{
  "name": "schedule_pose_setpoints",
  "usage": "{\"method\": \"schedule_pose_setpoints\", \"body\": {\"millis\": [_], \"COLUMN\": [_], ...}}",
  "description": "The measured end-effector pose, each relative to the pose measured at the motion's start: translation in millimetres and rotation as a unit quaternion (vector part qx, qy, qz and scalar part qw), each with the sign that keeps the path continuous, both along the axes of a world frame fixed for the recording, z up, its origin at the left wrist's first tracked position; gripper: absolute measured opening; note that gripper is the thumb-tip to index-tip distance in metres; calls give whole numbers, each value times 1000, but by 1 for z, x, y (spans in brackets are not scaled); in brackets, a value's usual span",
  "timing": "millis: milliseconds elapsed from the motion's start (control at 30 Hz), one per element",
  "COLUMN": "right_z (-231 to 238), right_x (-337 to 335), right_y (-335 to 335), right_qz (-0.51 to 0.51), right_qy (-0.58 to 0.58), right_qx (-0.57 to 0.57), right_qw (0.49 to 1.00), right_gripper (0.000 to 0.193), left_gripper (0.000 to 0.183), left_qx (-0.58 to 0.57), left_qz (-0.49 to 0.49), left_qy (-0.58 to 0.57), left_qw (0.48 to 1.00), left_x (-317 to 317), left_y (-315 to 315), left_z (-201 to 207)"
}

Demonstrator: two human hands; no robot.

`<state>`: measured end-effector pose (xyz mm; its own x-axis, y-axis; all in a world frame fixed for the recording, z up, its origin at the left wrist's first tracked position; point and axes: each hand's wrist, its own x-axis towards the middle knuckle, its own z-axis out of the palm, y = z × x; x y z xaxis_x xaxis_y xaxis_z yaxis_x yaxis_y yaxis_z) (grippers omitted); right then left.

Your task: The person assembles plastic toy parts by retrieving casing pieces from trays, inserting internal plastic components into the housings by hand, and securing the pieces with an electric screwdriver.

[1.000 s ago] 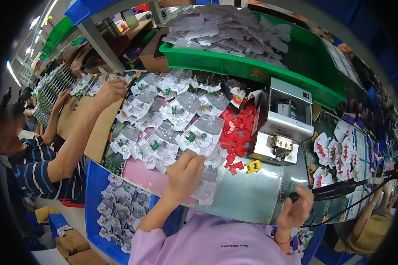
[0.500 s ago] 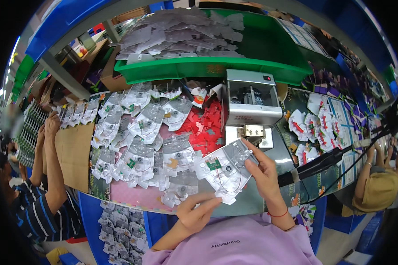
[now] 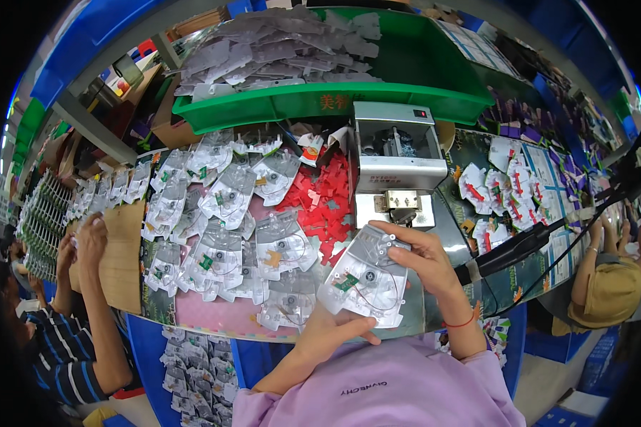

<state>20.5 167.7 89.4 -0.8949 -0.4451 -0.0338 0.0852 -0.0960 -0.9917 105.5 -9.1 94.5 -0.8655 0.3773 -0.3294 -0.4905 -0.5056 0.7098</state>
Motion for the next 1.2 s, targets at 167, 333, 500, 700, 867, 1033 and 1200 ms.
{"method": "schedule_pose_setpoints", "body": {"millis": [167,333,500,700,867,1033,1200], "right_z": [27,63,58,48,30,13,17], "right_x": [-6,9,23,33,52,57,53], "right_y": [0,-16,-31,-31,-19,-15,-8], "right_qz": [43,-36,13,-34,-29,19,53], "right_qy": [140,440,511,552,618,621,600], "right_qx": [240,352,372,319,191,109,40], "right_qw": [960,826,775,770,762,776,797], "right_gripper": [40,40,29,29,19,16,15], "left_gripper": [52,44,36,24,14,7,10], "left_qx": [34,30,-13,-73,-87,11,41], "left_qz": [-5,26,57,124,153,167,208], "left_qy": [-24,15,54,109,72,-95,-65], "left_qw": [999,999,997,984,982,981,975], "left_x": [0,2,5,12,21,13,16], "left_y": [9,16,23,27,23,28,35], "left_z": [-15,-15,-11,-22,-27,-5,-10]}}
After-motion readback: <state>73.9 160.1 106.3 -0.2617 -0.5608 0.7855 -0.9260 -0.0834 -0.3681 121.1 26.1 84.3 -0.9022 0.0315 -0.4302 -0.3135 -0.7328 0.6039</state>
